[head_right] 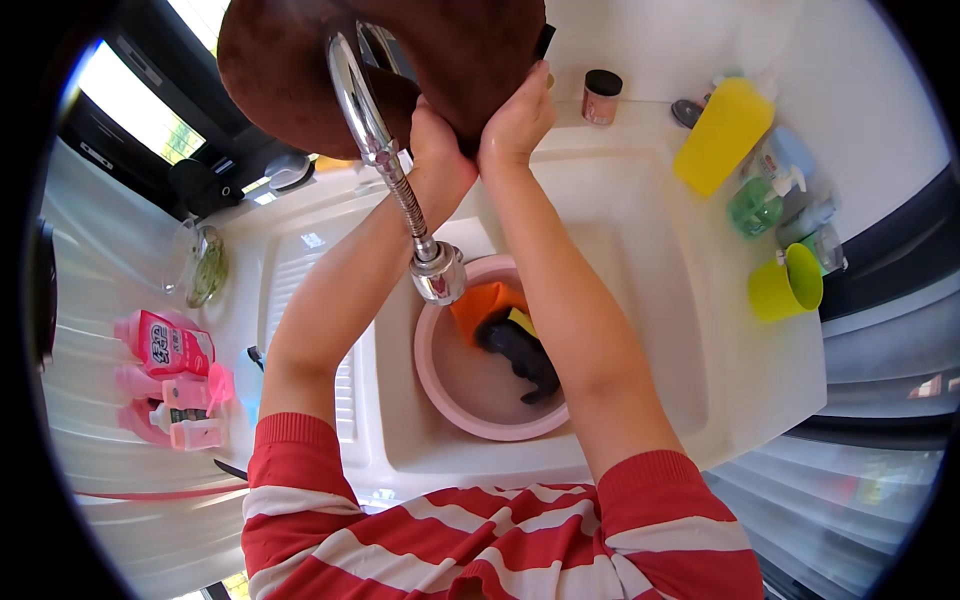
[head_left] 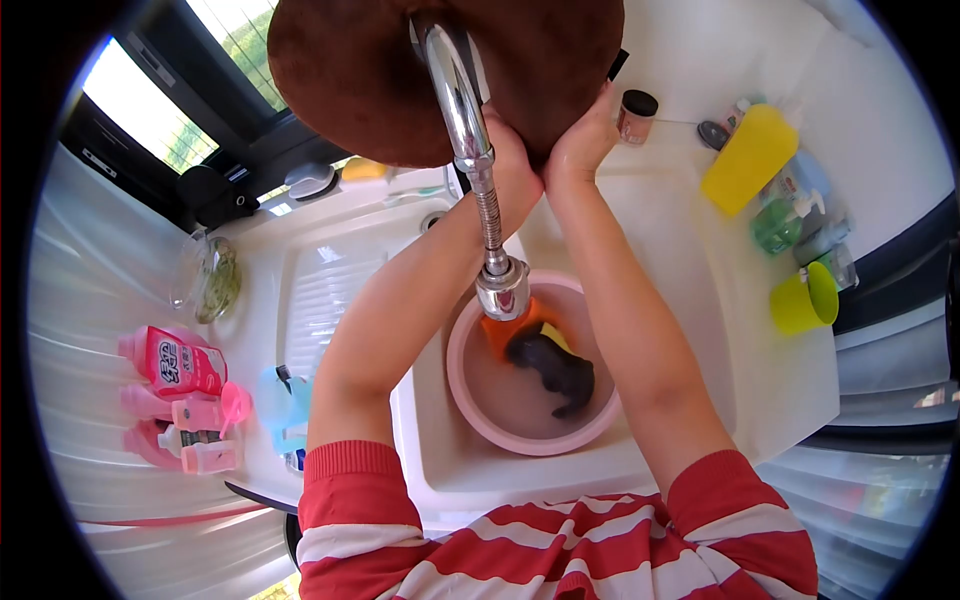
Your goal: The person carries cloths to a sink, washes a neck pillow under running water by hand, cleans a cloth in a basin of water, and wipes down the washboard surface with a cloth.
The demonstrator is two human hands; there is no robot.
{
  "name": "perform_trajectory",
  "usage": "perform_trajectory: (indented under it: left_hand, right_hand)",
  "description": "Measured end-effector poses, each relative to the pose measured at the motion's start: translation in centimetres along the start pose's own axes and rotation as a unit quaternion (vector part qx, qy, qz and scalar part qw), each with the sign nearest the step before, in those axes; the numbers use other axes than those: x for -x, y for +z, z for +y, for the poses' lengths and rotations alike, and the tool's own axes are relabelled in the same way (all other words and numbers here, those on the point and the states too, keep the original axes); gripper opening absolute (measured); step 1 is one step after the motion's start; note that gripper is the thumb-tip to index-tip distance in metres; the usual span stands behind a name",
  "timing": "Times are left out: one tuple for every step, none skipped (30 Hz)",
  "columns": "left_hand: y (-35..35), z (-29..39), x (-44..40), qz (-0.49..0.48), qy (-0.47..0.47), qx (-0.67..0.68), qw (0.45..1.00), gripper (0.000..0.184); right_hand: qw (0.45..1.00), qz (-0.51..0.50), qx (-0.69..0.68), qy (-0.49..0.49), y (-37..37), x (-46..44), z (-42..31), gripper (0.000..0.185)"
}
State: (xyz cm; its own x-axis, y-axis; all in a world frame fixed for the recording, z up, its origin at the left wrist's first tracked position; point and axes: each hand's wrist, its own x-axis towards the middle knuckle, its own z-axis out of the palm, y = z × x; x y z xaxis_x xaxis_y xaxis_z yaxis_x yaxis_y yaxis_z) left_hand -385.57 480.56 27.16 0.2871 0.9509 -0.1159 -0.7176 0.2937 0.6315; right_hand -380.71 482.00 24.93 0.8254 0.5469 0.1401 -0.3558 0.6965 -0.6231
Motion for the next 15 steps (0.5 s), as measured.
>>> perform_trajectory:
  left_hand:
    - [0.2, 0.0, 0.1, 0.03, 0.007, -0.004, 1.0, 0.038]
    - [0.3, 0.1, 0.2, 0.038, 0.021, -0.019, 0.999, 0.038]
    - [0.4, 0.1, 0.3, 0.046, 0.033, -0.032, 0.998, 0.039]
    - [0.5, 0.1, 0.4, 0.053, 0.045, -0.046, 0.997, 0.039]
    - [0.3, -0.1, 0.1, 0.054, 0.058, -0.05, 0.996, 0.039]
    - [0.3, -0.1, -0.1, 0.055, 0.071, -0.055, 0.994, 0.039]
    - [0.3, -0.2, -0.1, 0.056, 0.084, -0.059, 0.993, 0.04]
    - [0.3, -0.4, 0.0, 0.073, 0.083, -0.059, 0.992, 0.039]
    - [0.0, -0.6, -0.2, 0.072, 0.09, -0.057, 0.992, 0.039]
    - [-0.3, -0.8, -0.9, 0.07, 0.099, -0.056, 0.991, 0.039]
    - [-0.6, -0.9, -1.3, 0.069, 0.107, -0.055, 0.99, 0.039]
    - [-0.7, -0.8, -1.4, 0.064, 0.109, -0.055, 0.99, 0.039]
    - [-0.7, -0.8, -1.5, 0.059, 0.11, -0.054, 0.991, 0.039]
    - [-0.7, -0.9, -1.5, 0.055, 0.111, -0.052, 0.991, 0.039]
    - [-0.1, -0.7, -0.5, 0.041, 0.108, -0.049, 0.992, 0.039]
  right_hand:
    - [1.0, 0.011, -0.01, 0.001, 0.3, 0.2, -0.2, 0.043]
    - [1.0, 0.023, -0.019, 0.002, 0.3, 0.3, -0.3, 0.044]
    - [1.0, 0.021, -0.021, 0.001, 0.2, 0.2, -0.2, 0.044]
    - [1.0, 0.02, -0.022, -0.001, 0.1, -0.1, 0.1, 0.044]
    - [1.0, 0.019, -0.023, -0.003, -0.1, -0.4, 0.4, 0.044]
    - [1.0, 0.021, -0.018, -0.007, -0.2, -0.6, 0.6, 0.044]
    - [1.0, 0.023, -0.013, -0.01, -0.4, -0.8, 0.9, 0.044]
    - [1.0, 0.025, -0.008, -0.012, -0.6, -0.8, 1.2, 0.044]
    - [0.999, 0.028, -0.021, -0.002, -0.4, -0.6, 1.1, 0.044]
    - [0.999, 0.03, -0.034, 0.008, -0.2, -0.5, 1.1, 0.044]
    - [0.998, 0.033, -0.047, 0.018, -0.1, -0.5, 1.0, 0.044]
    - [0.999, 0.012, -0.041, 0.028, -0.3, -0.5, 1.0, 0.039]
    - [0.999, -0.009, -0.035, 0.039, -0.5, -0.7, 1.1, 0.036]
    - [0.998, -0.03, -0.028, 0.05, -0.7, -0.8, 1.2, 0.036]
    - [0.997, -0.042, -0.045, 0.054, -0.7, -0.9, 1.2, 0.036]
